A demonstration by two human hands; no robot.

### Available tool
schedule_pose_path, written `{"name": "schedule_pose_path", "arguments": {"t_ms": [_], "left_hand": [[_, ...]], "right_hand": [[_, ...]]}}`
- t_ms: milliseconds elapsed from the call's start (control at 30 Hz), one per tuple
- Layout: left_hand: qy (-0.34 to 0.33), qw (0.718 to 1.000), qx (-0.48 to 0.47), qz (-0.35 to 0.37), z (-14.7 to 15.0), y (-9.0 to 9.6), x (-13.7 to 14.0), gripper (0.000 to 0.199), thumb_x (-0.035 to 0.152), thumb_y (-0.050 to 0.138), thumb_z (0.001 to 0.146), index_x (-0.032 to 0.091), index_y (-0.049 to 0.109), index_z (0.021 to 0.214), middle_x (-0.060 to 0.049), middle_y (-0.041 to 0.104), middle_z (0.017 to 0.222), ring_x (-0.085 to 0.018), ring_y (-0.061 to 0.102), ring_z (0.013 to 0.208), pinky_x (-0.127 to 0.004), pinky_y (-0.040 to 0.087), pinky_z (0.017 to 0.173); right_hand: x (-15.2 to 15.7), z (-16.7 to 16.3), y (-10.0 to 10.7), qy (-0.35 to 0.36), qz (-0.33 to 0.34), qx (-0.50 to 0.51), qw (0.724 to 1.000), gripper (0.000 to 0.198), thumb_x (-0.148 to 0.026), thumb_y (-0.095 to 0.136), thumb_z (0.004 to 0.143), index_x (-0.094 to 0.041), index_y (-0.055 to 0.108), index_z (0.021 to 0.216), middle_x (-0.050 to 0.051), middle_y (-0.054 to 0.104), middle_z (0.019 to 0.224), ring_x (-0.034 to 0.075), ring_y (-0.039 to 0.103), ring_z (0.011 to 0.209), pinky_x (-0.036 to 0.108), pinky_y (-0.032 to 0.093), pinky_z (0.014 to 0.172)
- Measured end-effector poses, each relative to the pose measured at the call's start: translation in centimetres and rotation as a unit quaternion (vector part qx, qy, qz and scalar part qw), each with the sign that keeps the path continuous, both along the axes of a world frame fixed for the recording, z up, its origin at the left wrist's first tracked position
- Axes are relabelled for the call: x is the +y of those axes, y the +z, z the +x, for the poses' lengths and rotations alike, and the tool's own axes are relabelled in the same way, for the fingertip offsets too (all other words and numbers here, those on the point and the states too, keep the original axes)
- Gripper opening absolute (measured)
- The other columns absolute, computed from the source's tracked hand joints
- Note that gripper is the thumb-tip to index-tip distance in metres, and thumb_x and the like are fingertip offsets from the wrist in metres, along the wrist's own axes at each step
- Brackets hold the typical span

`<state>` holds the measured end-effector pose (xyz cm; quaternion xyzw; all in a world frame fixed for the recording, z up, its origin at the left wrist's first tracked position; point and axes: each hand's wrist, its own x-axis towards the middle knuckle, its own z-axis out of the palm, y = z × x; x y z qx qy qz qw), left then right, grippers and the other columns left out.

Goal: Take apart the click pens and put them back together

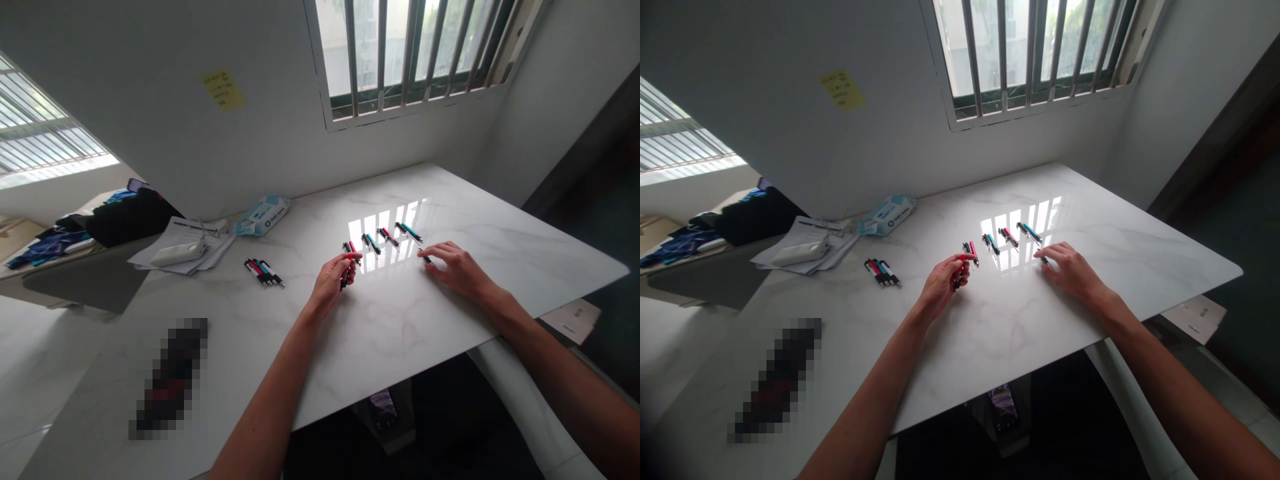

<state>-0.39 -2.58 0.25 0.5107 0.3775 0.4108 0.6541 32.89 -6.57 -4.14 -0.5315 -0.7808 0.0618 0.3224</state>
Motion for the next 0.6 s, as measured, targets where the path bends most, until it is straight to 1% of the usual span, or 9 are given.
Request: {"name": "schedule_pose_path", "arguments": {"t_ms": [133, 233, 300, 367, 467, 533, 600], "left_hand": [[0.002, 1.0, -0.007, -0.002, 0.1, -0.1, 0.0, 0.027, 0.032, 0.065, 0.087, 0.016, 0.075, 0.106, -0.002, 0.054, 0.082, -0.01, 0.046, 0.067, -0.026, 0.037, 0.061], [0.025, 0.999, -0.02, 0.016, 0.3, -0.1, 0.0, 0.033, 0.028, 0.067, 0.084, 0.019, 0.071, 0.116, 0.001, 0.055, 0.081, -0.009, 0.046, 0.064, -0.024, 0.037, 0.06], [0.047, 0.998, -0.017, 0.034, 0.4, 0.0, 0.0, 0.036, 0.028, 0.071, 0.083, 0.021, 0.068, 0.118, 0.002, 0.06, 0.08, -0.009, 0.049, 0.063, -0.024, 0.039, 0.06], [0.061, 0.997, -0.004, 0.041, 0.3, 0.1, -0.1, 0.037, 0.033, 0.075, 0.083, 0.022, 0.065, 0.116, 0.0, 0.067, 0.085, -0.01, 0.058, 0.065, -0.025, 0.043, 0.063], [0.077, 0.996, 0.015, 0.044, 0.1, 0.1, -0.1, 0.042, 0.043, 0.08, 0.083, 0.021, 0.065, 0.115, -0.005, 0.076, 0.095, -0.014, 0.068, 0.072, -0.026, 0.049, 0.068], [0.087, 0.995, 0.02, 0.05, 0.0, 0.1, 0.0, 0.046, 0.046, 0.084, 0.081, 0.021, 0.067, 0.114, -0.007, 0.078, 0.097, -0.014, 0.07, 0.072, -0.026, 0.051, 0.068], [0.09, 0.994, 0.019, 0.056, -0.2, 0.0, 0.2, 0.049, 0.048, 0.086, 0.079, 0.02, 0.069, 0.115, -0.008, 0.079, 0.097, -0.015, 0.07, 0.071, -0.026, 0.052, 0.067]], "right_hand": [[-0.1, -0.1, 0.0, 0.002, 0.011, -0.005, 1.0, 0.026, -0.023, 0.061, 0.096, -0.026, 0.077, 0.116, 0.009, 0.078, 0.116, 0.033, 0.066, 0.115, 0.055, 0.057, 0.099], [-0.4, -0.7, 0.3, 0.0, 0.026, 0.007, 1.0, 0.024, -0.023, 0.062, 0.095, -0.026, 0.078, 0.113, 0.01, 0.078, 0.115, 0.033, 0.067, 0.113, 0.055, 0.058, 0.096], [-0.7, -1.7, 0.8, 0.001, 0.028, 0.029, 0.999, 0.022, -0.024, 0.063, 0.095, -0.027, 0.077, 0.112, 0.009, 0.078, 0.115, 0.033, 0.068, 0.112, 0.055, 0.058, 0.095], [-1.1, -3.2, 1.3, 0.009, 0.021, 0.06, 0.998, 0.021, -0.026, 0.064, 0.096, -0.028, 0.077, 0.112, 0.008, 0.078, 0.115, 0.031, 0.069, 0.112, 0.054, 0.059, 0.095], [-1.7, -6.2, 2.5, 0.036, -0.014, 0.112, 0.993, 0.02, -0.03, 0.064, 0.097, -0.029, 0.076, 0.114, 0.006, 0.079, 0.114, 0.03, 0.071, 0.109, 0.05, 0.06, 0.091], [-1.8, -8.6, 3.4, 0.058, -0.053, 0.151, 0.985, 0.021, -0.035, 0.065, 0.097, -0.028, 0.075, 0.114, 0.007, 0.079, 0.114, 0.028, 0.073, 0.104, 0.046, 0.061, 0.084], [-1.4, -11.0, 4.3, 0.09, -0.097, 0.195, 0.972, 0.021, -0.04, 0.068, 0.096, -0.026, 0.072, 0.111, 0.006, 0.079, 0.11, 0.025, 0.073, 0.098, 0.043, 0.061, 0.083]]}}
